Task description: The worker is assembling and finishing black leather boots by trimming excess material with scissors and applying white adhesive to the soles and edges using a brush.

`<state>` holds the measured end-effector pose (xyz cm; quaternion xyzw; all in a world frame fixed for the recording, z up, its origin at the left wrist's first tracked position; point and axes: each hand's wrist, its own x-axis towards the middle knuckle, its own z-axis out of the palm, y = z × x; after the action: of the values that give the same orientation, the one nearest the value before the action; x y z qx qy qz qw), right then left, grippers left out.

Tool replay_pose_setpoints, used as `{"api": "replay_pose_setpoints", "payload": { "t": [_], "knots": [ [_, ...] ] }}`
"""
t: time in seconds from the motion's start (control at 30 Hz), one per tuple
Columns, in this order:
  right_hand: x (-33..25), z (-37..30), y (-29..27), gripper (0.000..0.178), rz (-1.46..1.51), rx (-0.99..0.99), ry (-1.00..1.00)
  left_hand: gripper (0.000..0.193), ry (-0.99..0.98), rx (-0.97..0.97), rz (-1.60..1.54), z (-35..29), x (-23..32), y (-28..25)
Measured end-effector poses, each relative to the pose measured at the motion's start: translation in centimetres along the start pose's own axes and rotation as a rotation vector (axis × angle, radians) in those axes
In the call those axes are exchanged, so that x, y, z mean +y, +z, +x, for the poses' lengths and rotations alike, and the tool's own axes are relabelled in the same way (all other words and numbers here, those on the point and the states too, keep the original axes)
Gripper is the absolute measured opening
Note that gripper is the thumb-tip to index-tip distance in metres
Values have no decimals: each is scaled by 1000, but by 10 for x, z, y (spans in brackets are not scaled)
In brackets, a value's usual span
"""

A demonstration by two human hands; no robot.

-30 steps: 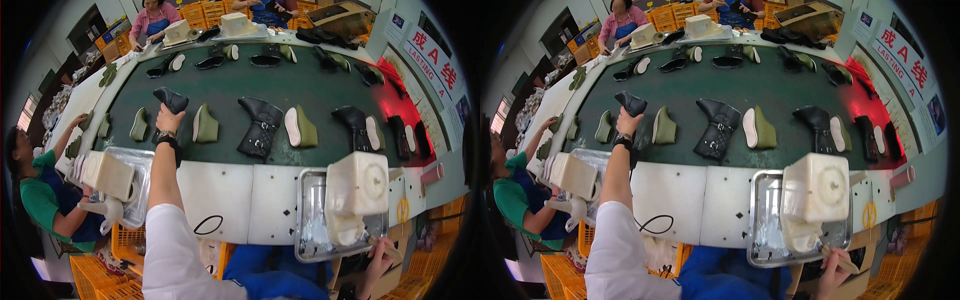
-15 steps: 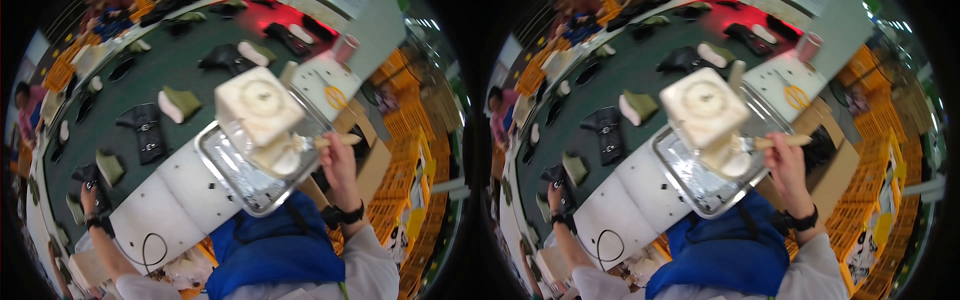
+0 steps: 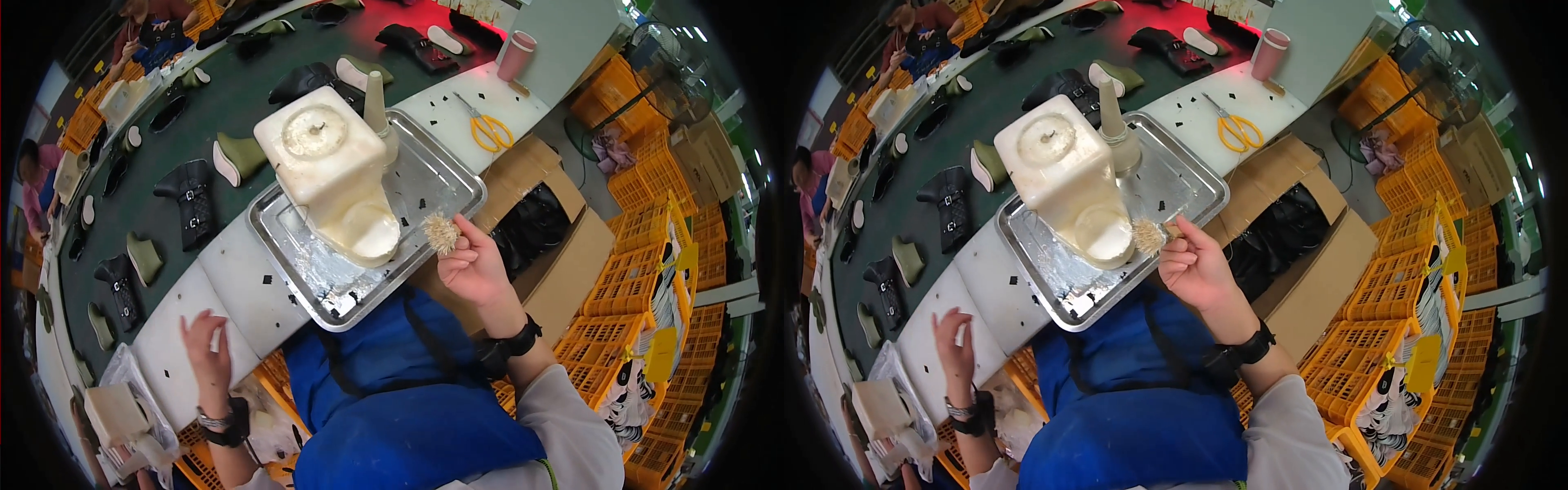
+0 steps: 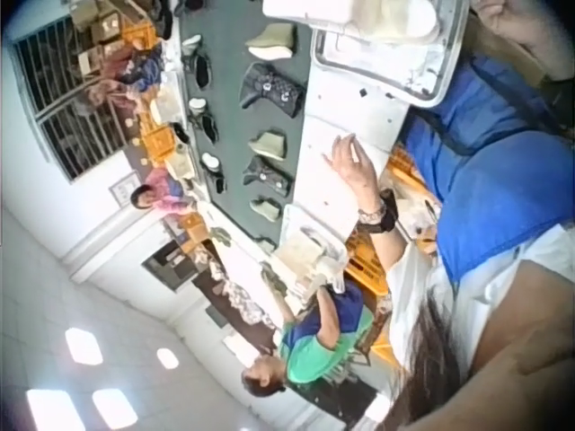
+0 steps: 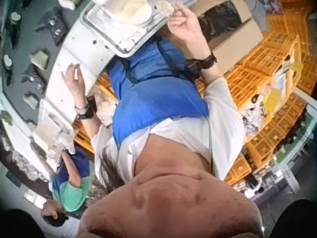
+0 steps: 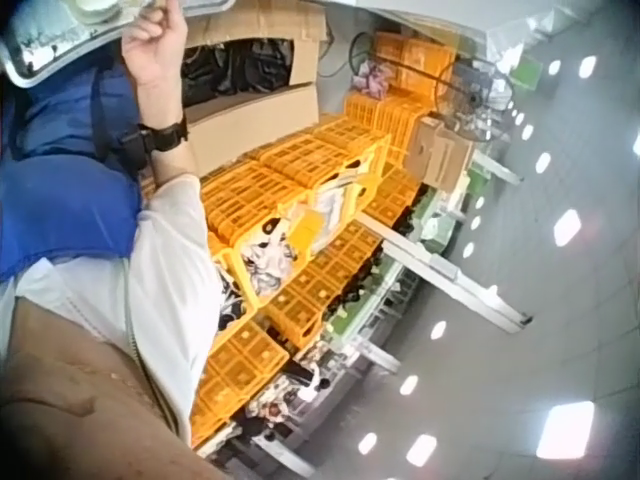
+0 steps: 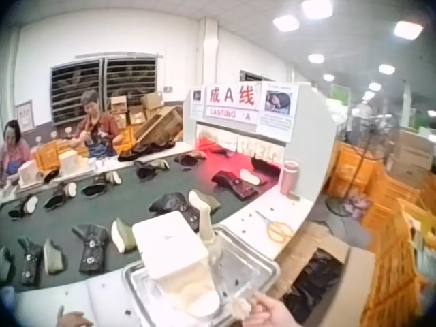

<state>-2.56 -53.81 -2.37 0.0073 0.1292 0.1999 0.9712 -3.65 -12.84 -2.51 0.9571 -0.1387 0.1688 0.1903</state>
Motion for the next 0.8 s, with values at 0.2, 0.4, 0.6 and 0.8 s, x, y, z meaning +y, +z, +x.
{"api": "replay_pose_setpoints", "payload": {
  "t": [0.2, 0.4, 0.6, 0.8],
  "knots": [
    [-10, 1, -4, 23, -3, 10, 46, 15, 118, -229, -200, -15, 80, 39],
    [-15, 10, 3, 23, 0, 8, 39, 16, 79, -306, -280, -18, 102, 49],
    [-6, 37, 14, 20, -1087, 185, -503, 13, 162, -313, -343, -29, 112, 57],
    [5, 67, 17, 21, -2254, -57, -701, 9, 242, -502, -338, -47, 127, 68]
  ]
}}
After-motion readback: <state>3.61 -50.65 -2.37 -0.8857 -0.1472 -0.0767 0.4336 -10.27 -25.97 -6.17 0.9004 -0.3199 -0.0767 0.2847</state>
